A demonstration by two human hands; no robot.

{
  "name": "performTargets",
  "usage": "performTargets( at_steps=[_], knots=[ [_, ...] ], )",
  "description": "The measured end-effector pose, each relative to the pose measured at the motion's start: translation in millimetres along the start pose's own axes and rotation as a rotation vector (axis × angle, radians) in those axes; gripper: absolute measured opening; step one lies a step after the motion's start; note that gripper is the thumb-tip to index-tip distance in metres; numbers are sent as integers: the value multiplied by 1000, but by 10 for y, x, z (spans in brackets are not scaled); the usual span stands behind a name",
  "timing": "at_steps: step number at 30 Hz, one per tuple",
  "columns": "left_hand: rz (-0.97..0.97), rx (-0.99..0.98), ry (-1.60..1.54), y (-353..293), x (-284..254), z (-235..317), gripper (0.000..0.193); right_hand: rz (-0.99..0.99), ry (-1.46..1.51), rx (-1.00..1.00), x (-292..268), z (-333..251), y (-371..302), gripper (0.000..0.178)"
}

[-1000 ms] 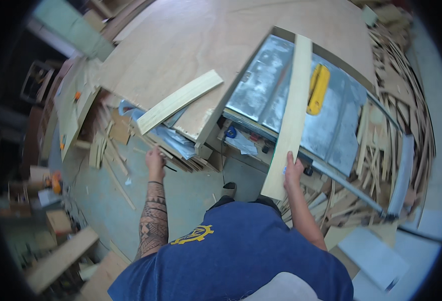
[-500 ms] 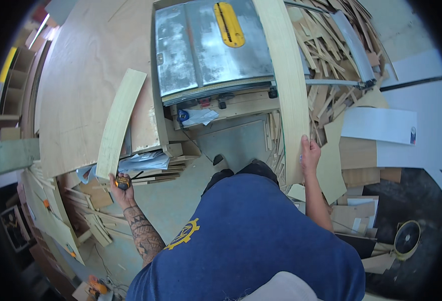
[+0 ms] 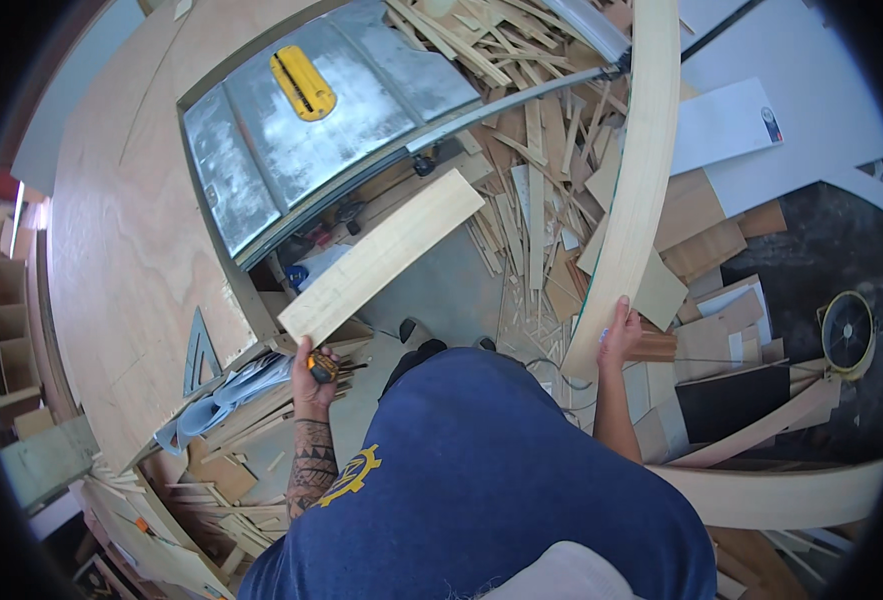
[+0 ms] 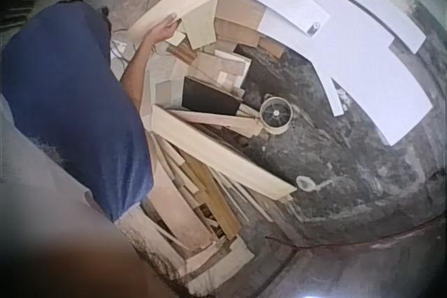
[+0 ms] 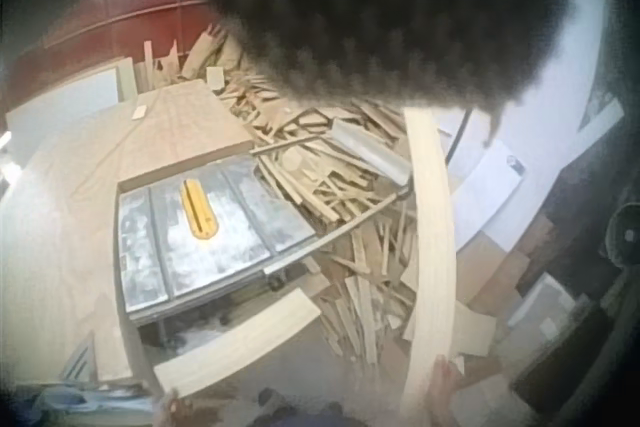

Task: Measuring a table saw fence and organizing wood pieces in a carpentry workshop.

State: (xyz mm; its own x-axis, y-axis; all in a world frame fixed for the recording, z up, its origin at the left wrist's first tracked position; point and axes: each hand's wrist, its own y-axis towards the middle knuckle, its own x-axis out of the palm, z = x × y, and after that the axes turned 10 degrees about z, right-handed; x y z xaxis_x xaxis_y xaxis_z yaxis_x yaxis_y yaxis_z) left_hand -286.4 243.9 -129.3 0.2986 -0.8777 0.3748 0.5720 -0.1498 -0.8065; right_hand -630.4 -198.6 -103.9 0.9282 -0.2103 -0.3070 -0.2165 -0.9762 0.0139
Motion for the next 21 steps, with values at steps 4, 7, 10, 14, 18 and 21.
performTargets(
  at_steps=[4, 7, 10, 14, 18, 21],
  knots=[
    [37, -188, 98, 171, 236, -826, 26, 164, -136, 32, -1020, 788, 121, 41],
    [91, -250, 176, 171, 203, -1193, 28, 230, -294, 114, -1532, 1094, -106, 49],
    [129, -265, 230, 198, 97, -1386, 27, 255, -477, 208, -1956, 1374, -418, 54],
    [154, -246, 292, 193, 161, -1476, 25, 247, -736, 397, -2212, 1678, -712, 55],
    [172, -215, 281, 88, 329, -1551, 25, 173, -596, 702, -2214, 1940, -709, 61],
    [150, -173, 241, -12, 363, -1545, 26, 143, -626, 687, -2136, 2176, -569, 66]
  ],
)
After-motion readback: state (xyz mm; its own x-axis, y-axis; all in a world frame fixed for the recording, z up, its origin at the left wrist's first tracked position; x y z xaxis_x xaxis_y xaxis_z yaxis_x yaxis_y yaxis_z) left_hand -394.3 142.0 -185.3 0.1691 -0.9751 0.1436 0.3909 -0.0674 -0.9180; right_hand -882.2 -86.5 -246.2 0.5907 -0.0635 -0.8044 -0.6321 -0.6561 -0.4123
